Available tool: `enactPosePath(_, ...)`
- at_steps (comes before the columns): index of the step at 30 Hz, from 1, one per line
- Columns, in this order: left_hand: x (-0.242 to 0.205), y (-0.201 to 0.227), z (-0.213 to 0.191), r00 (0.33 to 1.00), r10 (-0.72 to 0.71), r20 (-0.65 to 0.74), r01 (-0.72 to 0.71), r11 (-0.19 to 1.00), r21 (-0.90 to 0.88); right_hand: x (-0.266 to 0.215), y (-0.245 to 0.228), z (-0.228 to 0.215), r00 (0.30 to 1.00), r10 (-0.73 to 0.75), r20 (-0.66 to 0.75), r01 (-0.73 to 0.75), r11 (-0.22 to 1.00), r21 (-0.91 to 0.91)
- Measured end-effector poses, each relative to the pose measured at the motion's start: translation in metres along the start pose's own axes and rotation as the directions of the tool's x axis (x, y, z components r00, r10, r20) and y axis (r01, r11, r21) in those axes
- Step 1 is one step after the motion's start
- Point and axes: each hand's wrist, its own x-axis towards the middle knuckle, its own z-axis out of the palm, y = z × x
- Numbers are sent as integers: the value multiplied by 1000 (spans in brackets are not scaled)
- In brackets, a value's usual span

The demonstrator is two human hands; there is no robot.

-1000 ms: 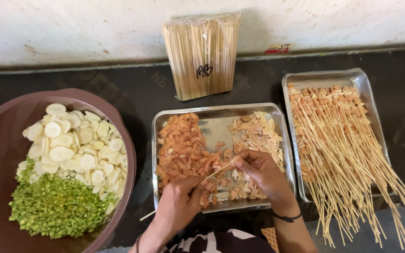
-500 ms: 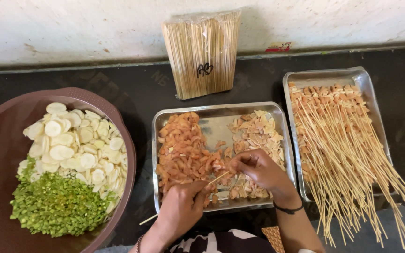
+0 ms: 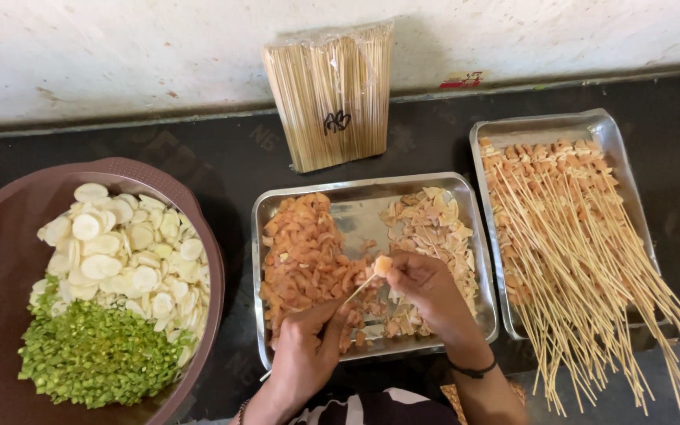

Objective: The person threads pieces of raw meat onto wooden skewers by hand, taking the meat from a metal tray and placing the finished skewers onto another metal tray.

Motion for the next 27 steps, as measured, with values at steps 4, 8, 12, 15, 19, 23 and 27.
enactPosePath(4, -1, 2, 0, 997, 66, -29, -66, 998, 0, 0, -16, 15, 993, 55, -100, -44, 993, 107)
enactPosePath(8, -1, 9, -4, 1000, -1, -25, 1, 1000, -11, 1, -16, 13, 986, 6, -165, 9, 996, 92)
enactPosePath(12, -3, 7, -5, 999, -19, -46, 18, 999, -42, -1, 17, 2, 998, -66, -16, 67, 994, 91)
enactPosePath(15, -4, -1, -4, 997, 43, -68, -44, 999, -11, 2, 6, 10, 987, -91, 135, 78, 992, 103)
enactPosePath(19, -2, 3, 3, 993, 94, -72, -89, 994, 63, 9, -21, 17, 995, 100, -22, -89, 951, 295)
enactPosePath(23, -6, 0, 8, 985, 136, -106, -126, 988, 90, 11, 15, 3, 980, 156, -127, -117, 955, 272)
enactPosePath(27, -1, 11, 2, 998, -52, -34, 56, 992, 112, 26, 10, -8, 983, -7, -182, 108, 827, 552)
